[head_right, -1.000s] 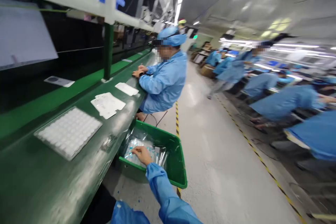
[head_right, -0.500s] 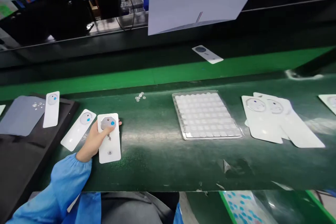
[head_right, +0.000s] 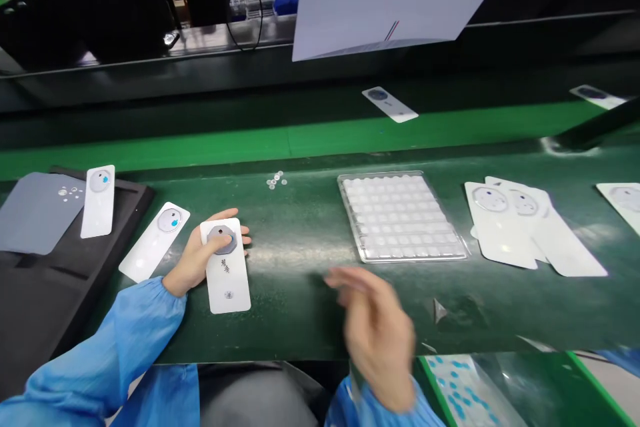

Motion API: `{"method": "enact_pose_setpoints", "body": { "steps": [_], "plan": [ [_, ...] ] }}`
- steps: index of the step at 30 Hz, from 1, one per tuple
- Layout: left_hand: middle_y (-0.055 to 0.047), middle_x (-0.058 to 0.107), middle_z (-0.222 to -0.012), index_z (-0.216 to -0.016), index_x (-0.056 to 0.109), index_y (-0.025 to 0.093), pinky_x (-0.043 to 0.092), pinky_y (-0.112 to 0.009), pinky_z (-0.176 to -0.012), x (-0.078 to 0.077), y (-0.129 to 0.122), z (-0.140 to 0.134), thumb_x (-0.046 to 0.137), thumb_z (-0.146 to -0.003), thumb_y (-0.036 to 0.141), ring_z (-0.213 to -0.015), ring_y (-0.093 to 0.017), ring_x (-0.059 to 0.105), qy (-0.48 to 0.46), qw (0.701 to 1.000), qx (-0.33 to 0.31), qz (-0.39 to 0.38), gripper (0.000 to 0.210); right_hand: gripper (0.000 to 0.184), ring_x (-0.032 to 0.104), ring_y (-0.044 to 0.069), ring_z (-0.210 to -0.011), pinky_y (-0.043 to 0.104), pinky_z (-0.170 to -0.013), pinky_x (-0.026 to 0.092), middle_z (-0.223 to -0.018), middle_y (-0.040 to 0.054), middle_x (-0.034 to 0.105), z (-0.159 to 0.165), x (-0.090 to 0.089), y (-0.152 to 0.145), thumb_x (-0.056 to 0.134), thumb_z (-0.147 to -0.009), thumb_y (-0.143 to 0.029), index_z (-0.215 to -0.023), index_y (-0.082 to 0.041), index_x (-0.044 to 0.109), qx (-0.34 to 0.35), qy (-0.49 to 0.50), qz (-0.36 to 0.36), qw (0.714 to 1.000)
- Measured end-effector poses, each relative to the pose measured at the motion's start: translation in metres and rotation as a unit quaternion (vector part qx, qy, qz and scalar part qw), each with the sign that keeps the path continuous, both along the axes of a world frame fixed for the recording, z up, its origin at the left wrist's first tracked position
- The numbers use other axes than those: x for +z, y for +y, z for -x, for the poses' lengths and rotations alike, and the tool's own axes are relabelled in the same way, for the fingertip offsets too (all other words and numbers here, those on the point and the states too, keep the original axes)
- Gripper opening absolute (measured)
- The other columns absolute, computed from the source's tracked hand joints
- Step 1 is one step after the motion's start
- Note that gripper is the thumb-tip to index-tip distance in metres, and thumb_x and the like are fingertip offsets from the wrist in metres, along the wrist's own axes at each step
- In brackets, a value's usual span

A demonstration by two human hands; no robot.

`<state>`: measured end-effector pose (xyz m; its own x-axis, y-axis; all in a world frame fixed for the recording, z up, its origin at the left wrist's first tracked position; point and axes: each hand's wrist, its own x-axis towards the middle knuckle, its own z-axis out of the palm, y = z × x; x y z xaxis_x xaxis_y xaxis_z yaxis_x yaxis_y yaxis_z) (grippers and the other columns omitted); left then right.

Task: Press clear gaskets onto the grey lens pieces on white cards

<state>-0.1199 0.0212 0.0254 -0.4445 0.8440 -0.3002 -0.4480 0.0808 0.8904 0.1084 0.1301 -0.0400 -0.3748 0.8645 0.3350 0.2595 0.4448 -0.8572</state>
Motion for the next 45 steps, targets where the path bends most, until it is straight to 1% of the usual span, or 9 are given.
{"method": "enact_pose_setpoints", "body": {
  "steps": [5, 8, 12, 15, 18, 21, 24, 40, 45],
  "plan": [
    [-0.019, 0.074, -0.121, -0.135, 0.061, 0.012, 0.063, -0.036, -0.077, -0.002, -0.001, 0.003, 0.078, -0.084, 0.033, -0.102, -0.033, 0.075, 0.077, 0.997, -0.023, -0.004, 0.057, 0.031, 0.072, 0.025, -0.111, 0.039, -0.086, 0.064, -0.121, 0.012, 0.074, 0.065, 0.046, -0.013, 0.064, -0.095, -0.03, -0.124, -0.023, 0.065, 0.178, 0.065, 0.126, 0.974],
    [-0.019, 0.073, -0.124, -0.135, 0.061, 0.012, 0.062, -0.037, -0.084, -0.005, -0.001, 0.004, 0.076, -0.087, 0.036, -0.108, -0.033, 0.074, 0.098, 0.995, -0.029, -0.024, 0.056, 0.027, 0.078, 0.022, -0.09, 0.036, -0.079, 0.066, -0.101, 0.0091, 0.079, 0.085, 0.05, -0.012, 0.07, -0.093, -0.035, -0.116, -0.021, 0.069, 0.175, 0.088, 0.182, 0.964],
    [-0.019, 0.072, -0.126, -0.143, 0.052, 0.014, 0.063, -0.036, -0.083, -0.008, 0.0, 0.003, 0.078, -0.087, 0.032, -0.11, -0.033, 0.073, 0.017, 0.998, -0.055, -0.041, 0.065, 0.018, 0.074, 0.019, -0.06, 0.031, -0.061, 0.065, -0.07, 0.0024, 0.075, 0.065, 0.048, 0.003, 0.069, -0.094, -0.038, -0.095, -0.02, 0.073, 0.091, 0.078, 0.177, 0.977],
    [-0.019, 0.073, -0.122, -0.143, 0.053, 0.013, 0.062, -0.036, -0.082, -0.01, -0.001, 0.001, 0.075, -0.089, 0.03, -0.108, -0.031, 0.074, 0.008, 0.995, -0.087, -0.054, 0.061, 0.015, 0.078, 0.021, -0.08, 0.037, -0.075, 0.066, -0.089, 0.0053, 0.079, 0.052, 0.049, 0.011, 0.064, -0.099, -0.032, -0.099, -0.022, 0.075, 0.118, 0.032, 0.124, 0.985],
    [-0.013, 0.076, -0.107, -0.141, 0.056, 0.012, 0.06, -0.033, -0.081, -0.01, -0.001, 0.0, 0.07, -0.092, 0.03, -0.095, -0.025, 0.075, 0.087, 0.989, -0.105, -0.048, 0.054, 0.018, 0.074, 0.023, -0.105, 0.04, -0.091, 0.063, -0.115, 0.0079, 0.075, 0.056, 0.053, 0.007, 0.061, -0.099, -0.022, -0.108, -0.025, 0.076, 0.191, -0.019, 0.013, 0.981],
    [-0.006, 0.073, -0.092, -0.141, 0.058, 0.013, 0.055, -0.026, -0.068, -0.011, 0.0, 0.0, 0.069, -0.091, 0.028, -0.076, -0.016, 0.067, 0.186, 0.978, -0.096, -0.021, 0.054, 0.023, 0.072, 0.019, -0.092, 0.035, -0.08, 0.063, -0.106, 0.007, 0.072, 0.07, 0.057, -0.001, 0.065, -0.096, -0.015, -0.113, -0.026, 0.075, 0.205, -0.035, -0.093, 0.974],
    [-0.003, 0.069, -0.089, -0.147, 0.052, 0.014, 0.049, -0.024, -0.06, -0.013, 0.0, 0.002, 0.07, -0.087, 0.025, -0.068, -0.013, 0.058, 0.198, 0.975, -0.104, -0.017, 0.063, 0.023, 0.07, 0.018, -0.085, 0.032, -0.073, 0.061, -0.099, 0.0062, 0.07, 0.078, 0.056, -0.005, 0.065, -0.096, -0.011, -0.108, -0.026, 0.077, 0.2, -0.046, -0.163, 0.965],
    [0.003, 0.056, -0.07, -0.156, 0.043, 0.015, 0.041, -0.026, -0.059, -0.011, -0.002, 0.002, 0.069, -0.084, 0.023, -0.061, -0.014, 0.048, 0.151, 0.981, -0.122, -0.013, 0.077, 0.016, 0.069, 0.022, -0.086, 0.035, -0.07, 0.058, -0.099, 0.0087, 0.07, 0.08, 0.056, -0.007, 0.055, -0.102, -0.02, -0.103, -0.024, 0.07, 0.21, -0.177, -0.243, 0.93],
    [0.004, 0.056, -0.071, -0.156, 0.043, 0.013, 0.04, -0.025, -0.059, -0.01, -0.001, 0.003, 0.07, -0.082, 0.022, -0.061, -0.013, 0.047, 0.128, 0.985, -0.118, -0.006, 0.079, 0.012, 0.065, 0.02, -0.088, 0.032, -0.071, 0.056, -0.1, 0.008, 0.064, 0.082, 0.057, -0.006, 0.051, -0.103, -0.015, -0.104, -0.022, 0.061, 0.245, -0.151, -0.178, 0.941]
  ]
}}
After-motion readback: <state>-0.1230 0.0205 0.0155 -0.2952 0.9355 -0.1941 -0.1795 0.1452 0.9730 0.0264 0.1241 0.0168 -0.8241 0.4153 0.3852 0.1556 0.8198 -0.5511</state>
